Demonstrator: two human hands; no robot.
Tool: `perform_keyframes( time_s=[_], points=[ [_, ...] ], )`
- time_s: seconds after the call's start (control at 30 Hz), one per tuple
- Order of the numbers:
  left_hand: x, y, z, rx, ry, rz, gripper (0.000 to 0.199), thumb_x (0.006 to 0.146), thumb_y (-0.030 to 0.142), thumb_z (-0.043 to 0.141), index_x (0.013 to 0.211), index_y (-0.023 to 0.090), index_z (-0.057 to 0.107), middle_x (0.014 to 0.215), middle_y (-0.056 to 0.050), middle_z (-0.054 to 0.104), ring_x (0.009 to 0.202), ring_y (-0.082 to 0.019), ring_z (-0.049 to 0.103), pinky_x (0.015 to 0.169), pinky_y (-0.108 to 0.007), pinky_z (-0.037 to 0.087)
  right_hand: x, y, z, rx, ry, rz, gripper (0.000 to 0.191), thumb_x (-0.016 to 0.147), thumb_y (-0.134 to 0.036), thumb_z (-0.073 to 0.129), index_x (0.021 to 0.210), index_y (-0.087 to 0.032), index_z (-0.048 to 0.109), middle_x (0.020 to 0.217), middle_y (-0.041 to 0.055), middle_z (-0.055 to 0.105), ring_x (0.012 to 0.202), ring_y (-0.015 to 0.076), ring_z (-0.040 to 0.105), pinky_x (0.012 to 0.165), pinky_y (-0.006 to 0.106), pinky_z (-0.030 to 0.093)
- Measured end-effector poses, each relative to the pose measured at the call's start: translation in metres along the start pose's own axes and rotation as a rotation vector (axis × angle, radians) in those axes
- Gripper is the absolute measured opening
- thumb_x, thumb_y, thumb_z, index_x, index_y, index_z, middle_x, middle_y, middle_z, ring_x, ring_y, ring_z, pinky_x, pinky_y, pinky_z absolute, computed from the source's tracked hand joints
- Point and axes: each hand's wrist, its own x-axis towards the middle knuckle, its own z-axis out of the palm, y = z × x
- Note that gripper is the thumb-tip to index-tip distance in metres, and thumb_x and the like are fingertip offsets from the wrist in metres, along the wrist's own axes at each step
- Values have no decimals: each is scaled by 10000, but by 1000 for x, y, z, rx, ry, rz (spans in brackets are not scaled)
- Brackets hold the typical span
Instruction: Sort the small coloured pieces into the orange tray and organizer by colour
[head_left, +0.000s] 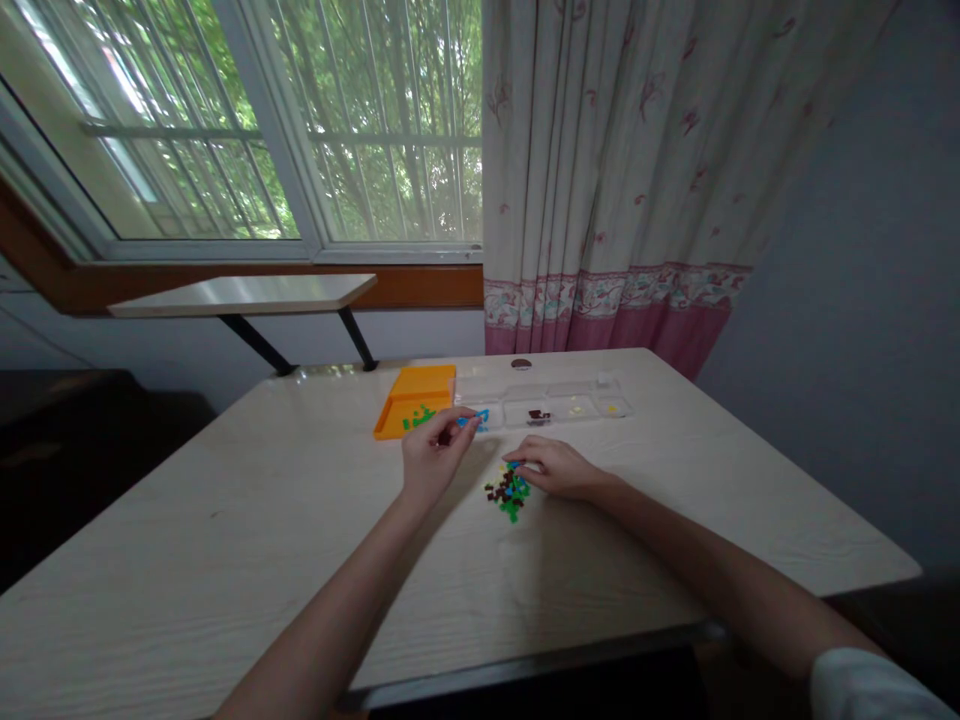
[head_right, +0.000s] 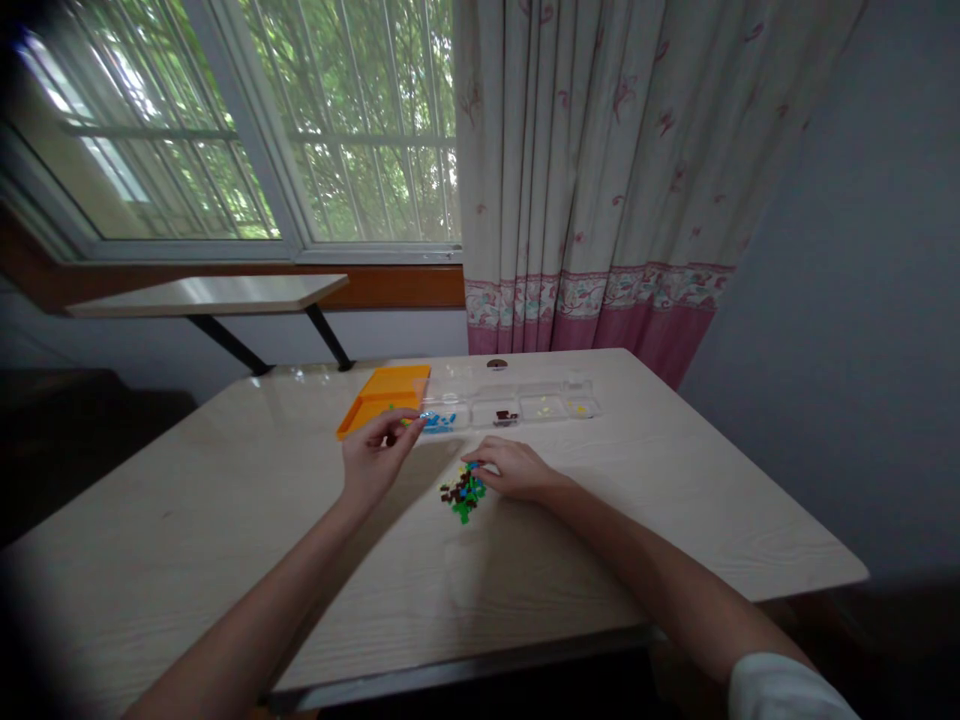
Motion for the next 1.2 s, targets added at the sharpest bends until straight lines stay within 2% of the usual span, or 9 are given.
perform_keyframes(
  time_s=[0.4, 0.77, 0.87, 1.07, 1.2],
  points=[
    [-1, 6, 3, -1, -2, 88, 132, 723, 268, 584, 744, 147, 632, 456, 66, 404, 409, -36, 357, 401, -133, 297, 1, 3, 2, 13, -33, -10, 223, 834, -268, 472, 994, -213, 618, 891, 38, 555, 827, 129, 532, 748, 219, 413],
    [-4, 10, 2, 5, 56, 146, 105, 717, 250, 589, 731, 152, 624, 454, 66, 428, 406, -35, 374, 411, -133, 309, 3, 6, 3, 62, -25, -5, 187, 846, -258, 457, 917, -198, 619, 895, 38, 562, 835, 128, 534, 756, 223, 414],
    [-1, -2, 2, 38, 49, 85, 130, 718, 277, 581, 744, 156, 622, 461, 67, 407, 413, -40, 366, 418, -139, 302, 3, 8, 4, 105, -5, -2, 186, 850, -260, 449, 900, -178, 609, 902, 49, 564, 846, 134, 531, 767, 236, 413],
    [8, -46, 8, 120, -6, -148, 248, 731, 368, 521, 776, 143, 615, 459, 66, 382, 420, -63, 369, 442, -165, 302, 4, 13, 6, 166, 50, 39, 177, 839, -272, 471, 851, -149, 596, 841, 58, 594, 795, 144, 535, 731, 251, 415],
    [10, -61, 14, 307, -72, -220, 304, 753, 406, 473, 840, 159, 627, 502, 33, 462, 468, -95, 433, 470, -191, 296, 5, 12, 7, 193, 56, 59, 179, 832, -281, 481, 846, -149, 602, 828, 53, 604, 781, 142, 539, 717, 247, 414]
  ],
)
